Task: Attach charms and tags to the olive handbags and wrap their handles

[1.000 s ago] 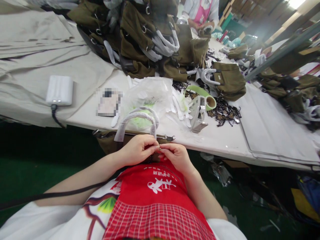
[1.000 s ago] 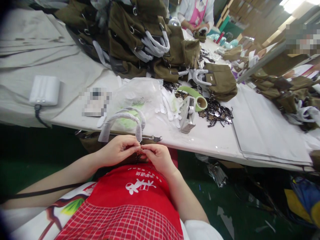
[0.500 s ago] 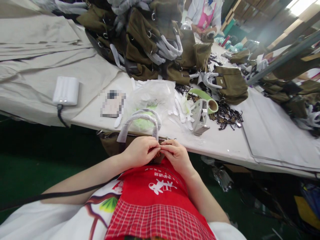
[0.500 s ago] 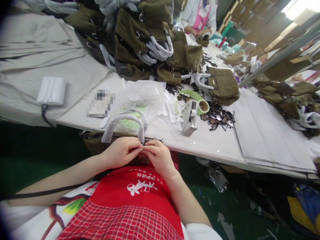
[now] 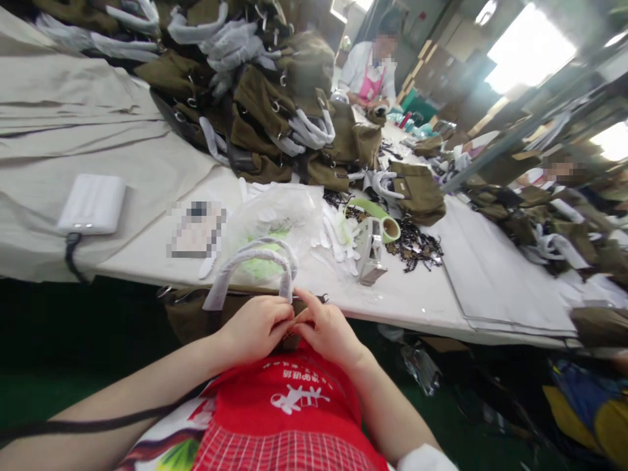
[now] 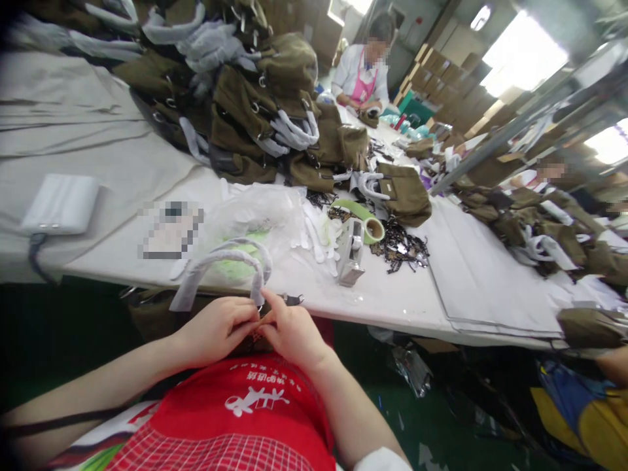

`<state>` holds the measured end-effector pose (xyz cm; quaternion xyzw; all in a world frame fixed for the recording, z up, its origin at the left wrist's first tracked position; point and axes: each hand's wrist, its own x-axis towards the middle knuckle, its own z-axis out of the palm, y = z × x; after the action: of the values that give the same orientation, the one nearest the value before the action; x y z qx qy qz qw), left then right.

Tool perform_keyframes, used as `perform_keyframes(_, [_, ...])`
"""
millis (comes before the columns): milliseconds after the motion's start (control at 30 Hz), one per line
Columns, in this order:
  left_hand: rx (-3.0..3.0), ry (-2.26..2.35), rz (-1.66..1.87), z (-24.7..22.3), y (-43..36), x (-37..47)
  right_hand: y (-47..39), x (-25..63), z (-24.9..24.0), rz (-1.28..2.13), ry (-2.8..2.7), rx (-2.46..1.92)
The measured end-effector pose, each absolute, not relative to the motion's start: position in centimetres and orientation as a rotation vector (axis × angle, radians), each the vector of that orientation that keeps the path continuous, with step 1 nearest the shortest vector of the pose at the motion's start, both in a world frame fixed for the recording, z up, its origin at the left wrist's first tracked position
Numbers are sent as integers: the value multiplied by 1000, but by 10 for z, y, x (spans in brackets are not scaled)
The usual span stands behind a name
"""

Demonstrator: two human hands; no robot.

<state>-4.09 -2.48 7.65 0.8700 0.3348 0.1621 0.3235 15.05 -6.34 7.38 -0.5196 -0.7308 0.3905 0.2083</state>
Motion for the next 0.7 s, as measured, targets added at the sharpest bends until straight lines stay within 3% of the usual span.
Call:
perform_keyframes(200, [2049, 845, 407, 67, -4, -51, -51, 148, 70, 1074, -2002, -1496])
perform_keyframes(367, [1631, 1070, 442, 69, -5, -83, -59, 162, 70, 885, -1865, -1803])
perform_keyframes(533, [1593, 1113, 278, 50, -30, -89, -77, 163, 41, 1051, -1879, -1907])
perform_keyframes(700, [1505, 1098, 337, 21, -45, -69, -84, 147, 15, 964, -1778, -2032])
